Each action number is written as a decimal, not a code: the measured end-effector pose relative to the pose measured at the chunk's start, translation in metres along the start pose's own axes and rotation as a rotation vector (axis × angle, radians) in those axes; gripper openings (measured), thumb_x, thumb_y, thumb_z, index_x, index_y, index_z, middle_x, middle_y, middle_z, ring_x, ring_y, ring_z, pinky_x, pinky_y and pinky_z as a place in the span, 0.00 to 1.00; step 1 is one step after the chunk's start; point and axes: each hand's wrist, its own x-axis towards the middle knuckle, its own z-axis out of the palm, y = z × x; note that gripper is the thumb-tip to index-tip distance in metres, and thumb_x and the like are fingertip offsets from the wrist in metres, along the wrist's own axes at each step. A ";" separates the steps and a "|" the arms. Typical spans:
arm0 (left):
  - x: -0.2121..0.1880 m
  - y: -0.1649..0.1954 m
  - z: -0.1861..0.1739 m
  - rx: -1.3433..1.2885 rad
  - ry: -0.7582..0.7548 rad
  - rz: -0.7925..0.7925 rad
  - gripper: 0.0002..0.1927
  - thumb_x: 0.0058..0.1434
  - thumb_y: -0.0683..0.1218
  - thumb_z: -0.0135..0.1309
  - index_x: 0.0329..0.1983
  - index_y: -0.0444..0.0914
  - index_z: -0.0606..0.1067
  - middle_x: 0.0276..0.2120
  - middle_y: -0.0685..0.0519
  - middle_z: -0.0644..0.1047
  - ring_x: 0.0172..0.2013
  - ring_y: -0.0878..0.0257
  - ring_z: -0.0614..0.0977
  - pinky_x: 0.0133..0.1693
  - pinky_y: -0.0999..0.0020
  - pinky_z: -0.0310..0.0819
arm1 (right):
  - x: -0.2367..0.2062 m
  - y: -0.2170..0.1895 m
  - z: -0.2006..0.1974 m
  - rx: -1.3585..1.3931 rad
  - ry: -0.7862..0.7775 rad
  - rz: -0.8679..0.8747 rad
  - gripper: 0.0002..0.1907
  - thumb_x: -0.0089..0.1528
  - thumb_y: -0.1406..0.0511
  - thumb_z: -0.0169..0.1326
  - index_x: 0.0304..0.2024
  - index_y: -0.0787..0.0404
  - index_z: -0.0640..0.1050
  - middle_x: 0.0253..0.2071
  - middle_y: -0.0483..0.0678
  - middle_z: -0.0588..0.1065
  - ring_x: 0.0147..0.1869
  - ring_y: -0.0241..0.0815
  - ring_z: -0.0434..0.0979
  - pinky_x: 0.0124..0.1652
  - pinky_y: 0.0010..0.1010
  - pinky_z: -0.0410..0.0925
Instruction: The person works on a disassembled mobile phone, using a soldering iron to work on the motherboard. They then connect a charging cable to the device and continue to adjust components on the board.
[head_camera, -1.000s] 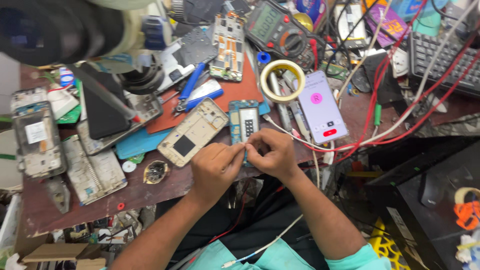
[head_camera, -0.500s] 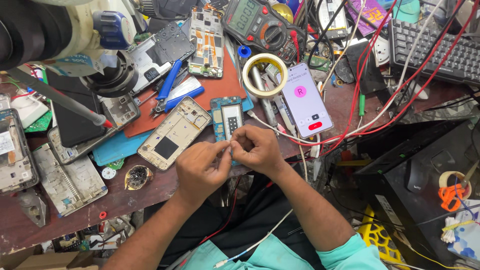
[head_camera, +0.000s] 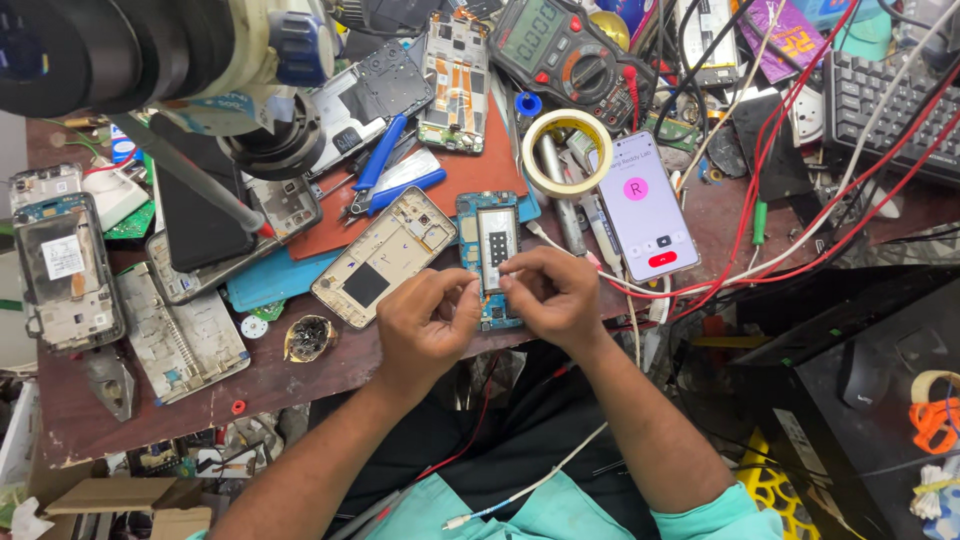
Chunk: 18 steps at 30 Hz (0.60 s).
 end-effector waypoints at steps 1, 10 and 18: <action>0.000 0.000 -0.001 -0.010 -0.012 -0.008 0.04 0.60 0.40 0.62 0.37 0.36 0.80 0.22 0.54 0.75 0.20 0.67 0.77 0.23 0.72 0.69 | 0.000 0.000 0.000 -0.033 -0.024 -0.050 0.07 0.58 0.73 0.62 0.40 0.64 0.81 0.23 0.41 0.70 0.22 0.25 0.60 0.24 0.21 0.53; 0.003 0.001 0.000 -0.030 -0.043 0.032 0.03 0.62 0.39 0.62 0.38 0.37 0.80 0.24 0.54 0.76 0.20 0.68 0.76 0.23 0.72 0.67 | 0.002 -0.002 0.001 -0.096 -0.076 -0.145 0.07 0.56 0.72 0.64 0.38 0.64 0.81 0.26 0.43 0.75 0.21 0.24 0.64 0.22 0.20 0.54; 0.003 0.001 0.002 -0.011 -0.037 -0.006 0.05 0.59 0.40 0.63 0.38 0.37 0.81 0.24 0.54 0.76 0.20 0.69 0.76 0.23 0.73 0.67 | 0.004 -0.001 -0.002 -0.084 -0.078 -0.154 0.07 0.57 0.72 0.65 0.38 0.64 0.82 0.26 0.42 0.74 0.22 0.23 0.65 0.22 0.19 0.55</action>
